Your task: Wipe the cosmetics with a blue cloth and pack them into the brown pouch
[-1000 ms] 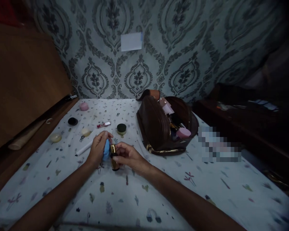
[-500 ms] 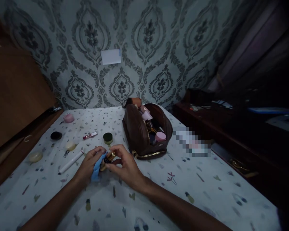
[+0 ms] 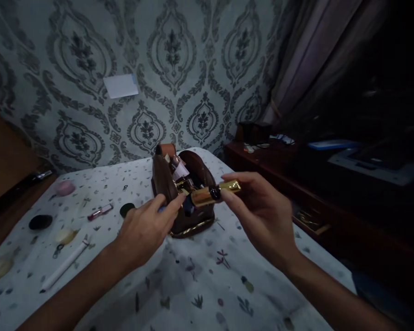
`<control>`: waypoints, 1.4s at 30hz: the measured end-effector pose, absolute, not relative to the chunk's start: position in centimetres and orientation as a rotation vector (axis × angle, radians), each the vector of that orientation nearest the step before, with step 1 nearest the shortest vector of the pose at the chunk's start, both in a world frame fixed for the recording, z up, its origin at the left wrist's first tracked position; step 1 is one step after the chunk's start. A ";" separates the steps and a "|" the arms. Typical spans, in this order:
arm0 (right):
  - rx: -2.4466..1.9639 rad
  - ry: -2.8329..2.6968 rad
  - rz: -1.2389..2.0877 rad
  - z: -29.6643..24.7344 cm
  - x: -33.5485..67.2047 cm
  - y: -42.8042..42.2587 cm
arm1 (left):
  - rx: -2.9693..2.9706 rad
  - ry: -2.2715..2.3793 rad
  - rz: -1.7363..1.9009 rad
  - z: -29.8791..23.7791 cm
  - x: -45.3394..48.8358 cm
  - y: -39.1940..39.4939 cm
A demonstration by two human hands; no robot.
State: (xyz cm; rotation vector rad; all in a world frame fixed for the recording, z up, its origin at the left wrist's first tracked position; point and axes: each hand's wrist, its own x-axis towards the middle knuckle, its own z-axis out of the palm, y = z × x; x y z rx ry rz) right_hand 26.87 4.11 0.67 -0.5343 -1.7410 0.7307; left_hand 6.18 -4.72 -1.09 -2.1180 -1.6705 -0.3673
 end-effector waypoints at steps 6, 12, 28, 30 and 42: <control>-0.430 -1.969 0.682 -0.1 25.7 7.4 | -2.060 -1.481 -0.249 -2.1 5.2 -3.8; -0.386 -2.262 0.651 -1.0 24.4 8.8 | -2.068 -1.441 -0.286 -2.6 4.7 -3.7; -0.259 -2.539 0.456 -2.5 23.8 8.8 | -2.078 -1.506 -0.326 -2.6 5.3 -3.7; -0.263 -2.565 0.418 -2.6 24.0 8.7 | -2.073 -1.517 -0.329 -2.6 5.4 -3.8; -0.416 -2.104 0.616 -1.7 25.6 8.6 | -2.065 -1.666 -0.558 -3.6 4.9 -6.4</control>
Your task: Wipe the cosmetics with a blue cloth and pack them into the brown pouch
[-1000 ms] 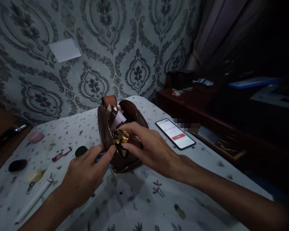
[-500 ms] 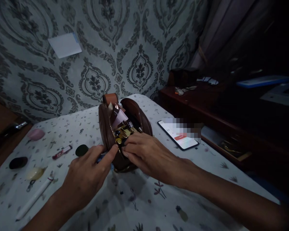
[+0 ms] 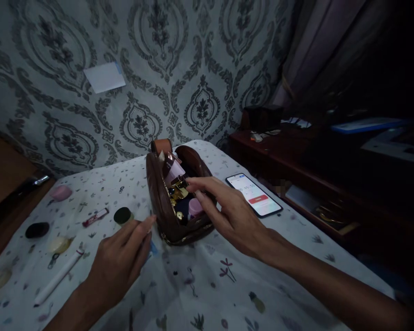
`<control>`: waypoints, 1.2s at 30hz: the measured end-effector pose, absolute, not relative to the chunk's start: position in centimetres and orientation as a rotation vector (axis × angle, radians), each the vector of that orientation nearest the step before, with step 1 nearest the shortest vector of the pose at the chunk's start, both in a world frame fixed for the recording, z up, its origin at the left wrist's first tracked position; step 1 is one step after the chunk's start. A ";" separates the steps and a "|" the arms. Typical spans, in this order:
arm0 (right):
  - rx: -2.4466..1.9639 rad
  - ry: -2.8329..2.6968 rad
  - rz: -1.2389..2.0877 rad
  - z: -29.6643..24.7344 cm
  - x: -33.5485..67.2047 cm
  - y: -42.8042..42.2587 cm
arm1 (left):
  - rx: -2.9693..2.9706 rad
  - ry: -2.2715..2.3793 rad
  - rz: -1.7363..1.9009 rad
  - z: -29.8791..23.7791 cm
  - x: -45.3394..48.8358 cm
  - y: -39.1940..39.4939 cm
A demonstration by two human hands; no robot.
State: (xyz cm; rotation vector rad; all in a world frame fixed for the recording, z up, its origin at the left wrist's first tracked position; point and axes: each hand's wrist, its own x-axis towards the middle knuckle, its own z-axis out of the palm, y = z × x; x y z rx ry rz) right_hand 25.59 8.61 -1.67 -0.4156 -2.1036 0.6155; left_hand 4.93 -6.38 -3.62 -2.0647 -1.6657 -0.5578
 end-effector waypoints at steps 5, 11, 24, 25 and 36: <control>-0.255 -2.073 0.613 -1.3 24.8 7.4 | -2.129 -1.805 -0.618 -6.1 4.2 -9.0; 0.034 -2.068 0.603 -3.2 23.6 4.7 | -2.208 -1.821 -0.403 -9.7 2.9 -11.5; -0.066 -2.247 1.095 -9.2 17.1 0.2 | -1.368 -2.634 -0.060 -6.5 -5.0 -14.5; -0.096 -2.252 1.137 -9.2 16.5 0.0 | -1.327 -2.700 0.027 -6.4 -5.2 -14.8; -0.388 -1.912 2.074 -11.3 12.0 -4.1 | -1.633 -2.672 -0.915 -7.1 -5.7 -14.8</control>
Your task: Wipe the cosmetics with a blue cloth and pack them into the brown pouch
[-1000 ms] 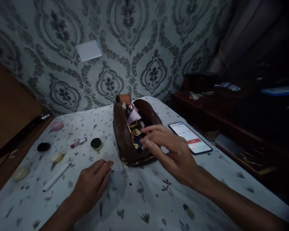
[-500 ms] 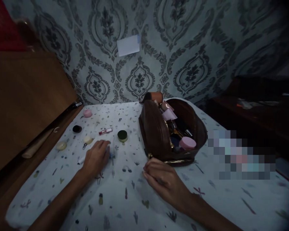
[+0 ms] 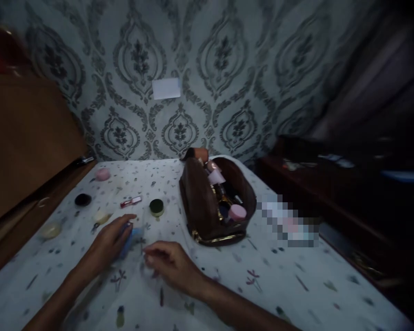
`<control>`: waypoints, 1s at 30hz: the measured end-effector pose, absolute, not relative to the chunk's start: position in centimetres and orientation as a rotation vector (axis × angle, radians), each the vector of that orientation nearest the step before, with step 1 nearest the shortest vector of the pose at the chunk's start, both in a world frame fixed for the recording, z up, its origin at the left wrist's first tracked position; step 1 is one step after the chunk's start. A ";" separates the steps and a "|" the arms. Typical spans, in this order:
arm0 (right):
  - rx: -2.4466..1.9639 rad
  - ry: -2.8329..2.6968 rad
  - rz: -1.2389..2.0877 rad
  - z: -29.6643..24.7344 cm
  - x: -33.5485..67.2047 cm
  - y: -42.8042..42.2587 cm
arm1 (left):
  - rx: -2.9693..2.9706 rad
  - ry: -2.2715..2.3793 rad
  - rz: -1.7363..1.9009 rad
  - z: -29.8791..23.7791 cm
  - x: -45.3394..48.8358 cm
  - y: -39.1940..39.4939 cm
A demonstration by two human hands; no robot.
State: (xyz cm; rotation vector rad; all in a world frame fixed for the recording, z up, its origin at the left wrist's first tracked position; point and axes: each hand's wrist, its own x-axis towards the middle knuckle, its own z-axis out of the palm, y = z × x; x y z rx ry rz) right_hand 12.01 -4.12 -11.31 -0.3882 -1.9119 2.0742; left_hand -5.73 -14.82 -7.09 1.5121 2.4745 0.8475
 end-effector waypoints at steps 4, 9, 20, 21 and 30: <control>-0.312 -1.531 2.450 -12.8 11.8 -4.3 | 1.315 2.086 1.350 -6.3 -3.2 -12.3; -0.298 -1.347 2.570 -12.7 12.7 -4.0 | 1.145 1.952 1.521 -7.5 -0.9 -9.6; -0.362 -1.332 2.501 -13.3 12.8 -3.9 | 1.279 1.920 1.386 -11.5 -1.8 -10.5; -0.342 -1.353 2.492 -13.3 12.9 -3.9 | 1.289 1.958 1.365 -11.4 -1.6 -10.5; -0.503 -1.351 2.350 -13.3 12.8 -3.7 | 1.252 2.152 1.504 -9.8 -2.8 -10.5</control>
